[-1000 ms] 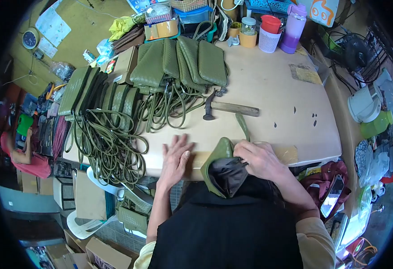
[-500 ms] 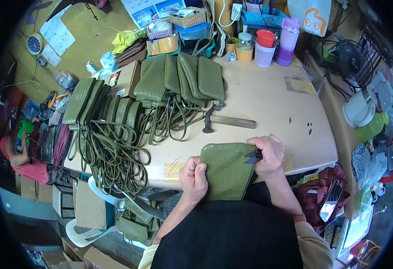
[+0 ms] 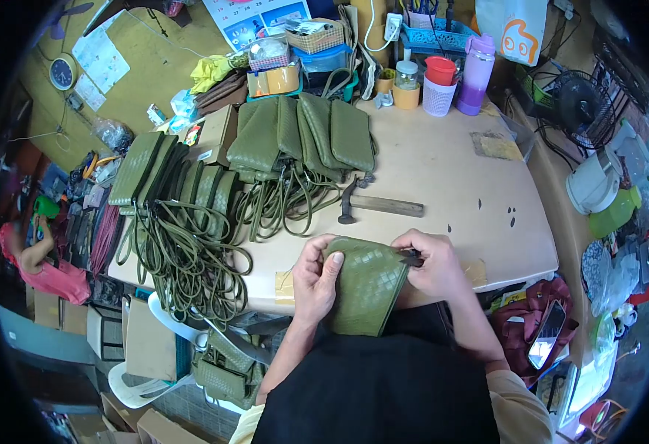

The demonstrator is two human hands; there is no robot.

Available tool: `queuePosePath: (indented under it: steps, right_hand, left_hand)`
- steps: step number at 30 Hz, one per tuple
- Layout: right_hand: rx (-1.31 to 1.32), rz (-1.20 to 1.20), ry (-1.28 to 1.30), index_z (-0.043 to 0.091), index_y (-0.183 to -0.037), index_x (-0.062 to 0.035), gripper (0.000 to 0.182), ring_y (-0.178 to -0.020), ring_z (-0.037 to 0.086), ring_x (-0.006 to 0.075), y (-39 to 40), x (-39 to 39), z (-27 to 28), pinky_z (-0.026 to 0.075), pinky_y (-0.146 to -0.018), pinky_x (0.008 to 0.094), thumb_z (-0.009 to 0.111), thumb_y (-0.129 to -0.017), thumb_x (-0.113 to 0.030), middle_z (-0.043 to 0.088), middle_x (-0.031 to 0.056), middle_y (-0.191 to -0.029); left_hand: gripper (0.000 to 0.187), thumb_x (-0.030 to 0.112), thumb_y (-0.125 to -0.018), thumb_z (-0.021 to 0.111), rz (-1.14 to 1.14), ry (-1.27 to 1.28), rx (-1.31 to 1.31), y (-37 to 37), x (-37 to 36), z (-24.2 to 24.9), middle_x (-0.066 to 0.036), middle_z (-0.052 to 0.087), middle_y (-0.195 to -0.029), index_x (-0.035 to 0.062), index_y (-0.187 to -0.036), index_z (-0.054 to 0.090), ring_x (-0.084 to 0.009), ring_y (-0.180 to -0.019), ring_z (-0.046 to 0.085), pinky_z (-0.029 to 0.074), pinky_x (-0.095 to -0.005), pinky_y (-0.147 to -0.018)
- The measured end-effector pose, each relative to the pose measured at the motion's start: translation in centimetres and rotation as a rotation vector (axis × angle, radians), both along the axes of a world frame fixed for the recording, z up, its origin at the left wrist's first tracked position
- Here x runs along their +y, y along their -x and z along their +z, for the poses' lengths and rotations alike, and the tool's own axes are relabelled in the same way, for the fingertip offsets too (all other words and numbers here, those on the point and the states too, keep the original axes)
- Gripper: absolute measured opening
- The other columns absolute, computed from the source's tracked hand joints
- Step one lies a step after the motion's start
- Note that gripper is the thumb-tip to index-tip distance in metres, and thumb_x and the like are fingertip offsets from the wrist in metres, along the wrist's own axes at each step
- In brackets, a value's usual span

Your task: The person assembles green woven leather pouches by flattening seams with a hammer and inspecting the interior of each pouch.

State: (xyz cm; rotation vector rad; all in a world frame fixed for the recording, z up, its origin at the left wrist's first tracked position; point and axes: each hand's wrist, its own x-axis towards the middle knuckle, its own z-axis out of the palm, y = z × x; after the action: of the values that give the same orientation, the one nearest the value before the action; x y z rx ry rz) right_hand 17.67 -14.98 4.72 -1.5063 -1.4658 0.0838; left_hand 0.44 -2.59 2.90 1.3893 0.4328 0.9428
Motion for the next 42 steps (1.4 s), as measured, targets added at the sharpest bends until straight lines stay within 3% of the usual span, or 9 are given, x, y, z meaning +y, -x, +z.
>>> queuePosePath:
  steps: [4, 8, 13, 19, 25, 27, 31, 33, 42]
  right_hand:
    - [0.462, 0.414, 0.219, 0.064, -0.108, 0.002, 0.041, -0.08, 0.065, 0.0168, -2.3, -0.7, 0.3, 0.051, -0.074, 0.0292, 0.079, -0.073, -0.011, 0.068, 0.0059, -0.087]
    - [0.621, 0.228, 0.48, 0.068, -0.103, 0.0012, 0.034, -0.076, 0.063, 0.0141, -1.0, -0.2, 0.9, 0.049, -0.07, 0.0291, 0.079, -0.075, -0.014, 0.068, 0.0047, -0.082]
    - [0.324, 0.015, 0.337, 0.068, -0.088, 0.0003, 0.021, -0.064, 0.053, 0.0078, 0.8, 0.2, 1.4, 0.044, -0.061, 0.0262, 0.075, -0.081, -0.018, 0.064, 0.0058, -0.068]
    - [0.634, 0.106, 0.229, 0.066, -0.085, -0.0009, 0.02, -0.058, 0.045, 0.0081, 1.1, 0.4, -0.8, 0.038, -0.055, 0.0277, 0.073, -0.083, -0.019, 0.054, 0.0065, -0.06]
    - [0.071, -0.024, 0.003, 0.063, -0.082, -0.0002, 0.019, -0.053, 0.049, 0.0188, 1.4, 0.9, 1.6, 0.039, -0.055, 0.0304, 0.069, -0.085, -0.018, 0.055, 0.0104, -0.061]
    - [0.06, 0.152, 0.322, 0.061, -0.08, -0.0002, 0.017, -0.054, 0.051, 0.0257, 1.2, 0.9, 2.4, 0.041, -0.056, 0.0313, 0.067, -0.085, -0.014, 0.058, 0.0123, -0.065]
    - [0.231, 0.124, 0.14, 0.058, -0.077, -0.0002, 0.016, -0.054, 0.05, 0.0169, 1.0, 1.2, 0.2, 0.041, -0.057, 0.0286, 0.067, -0.085, -0.011, 0.058, 0.0059, -0.065]
    - [0.678, 0.053, -0.017, 0.058, -0.077, 0.0, 0.016, -0.059, 0.046, 0.0067, -0.8, 0.3, -1.3, 0.039, -0.057, 0.0251, 0.068, -0.086, -0.009, 0.054, -0.0023, -0.065]
    - [0.666, 0.02, -0.043, 0.064, -0.093, 0.0011, 0.011, -0.068, 0.048, 0.0035, -0.7, 0.1, -2.0, 0.041, -0.063, 0.0204, 0.068, -0.088, -0.008, 0.059, -0.0041, -0.075]
  left_hand:
    - [0.02, 0.006, -0.094, 0.058, -0.046, -0.031, 0.115, 0.7, 0.5, -0.8, -0.003, 0.063, -0.097, -0.0017, -0.113, 0.056, -0.0078, -0.088, 0.056, 0.046, -0.0224, -0.08]
    - [0.02, 0.007, -0.094, 0.058, -0.054, -0.046, 0.092, -0.1, -0.4, -0.7, -0.003, 0.063, -0.096, -0.0022, -0.112, 0.055, -0.0075, -0.087, 0.056, 0.046, -0.0225, -0.08]
    - [0.012, 0.01, -0.094, 0.06, -0.04, -0.088, 0.108, -0.4, -0.2, 0.5, -0.003, 0.062, -0.088, -0.0007, -0.099, 0.063, -0.0086, -0.08, 0.054, 0.044, -0.0221, -0.073]
    - [0.018, 0.014, -0.095, 0.058, 0.127, -0.325, 0.167, 0.0, -0.6, 0.5, -0.004, 0.056, -0.069, -0.0005, -0.084, 0.061, -0.0114, -0.062, 0.05, 0.041, -0.0266, -0.058]
    - [0.019, 0.012, -0.091, 0.06, 0.11, -0.557, 0.262, -0.8, -0.8, 1.4, -0.012, 0.056, -0.065, -0.0008, -0.078, 0.059, -0.0248, -0.057, 0.055, 0.043, -0.0326, -0.055]
    - [0.018, 0.014, -0.089, 0.062, 0.083, -0.664, 0.232, -1.2, -1.4, 1.7, -0.014, 0.057, -0.066, -0.0004, -0.079, 0.06, -0.0285, -0.057, 0.055, 0.044, -0.0345, -0.055]
    - [0.021, 0.02, -0.086, 0.067, -0.097, -0.528, 0.584, 0.7, 0.7, 3.9, -0.014, 0.058, -0.065, 0.0003, -0.08, 0.062, -0.0308, -0.059, 0.057, 0.046, -0.0356, -0.058]
    - [0.021, 0.022, -0.085, 0.069, -0.102, -0.479, 0.625, 2.7, 2.3, 3.6, -0.014, 0.063, -0.07, 0.0006, -0.086, 0.066, -0.0252, -0.06, 0.059, 0.048, -0.0334, -0.06]
    - [0.021, 0.009, -0.079, 0.075, 0.03, -0.196, 0.353, 3.7, 3.2, 2.3, -0.004, 0.068, -0.082, -0.0011, -0.095, 0.066, -0.0087, -0.071, 0.059, 0.049, -0.0234, -0.068]
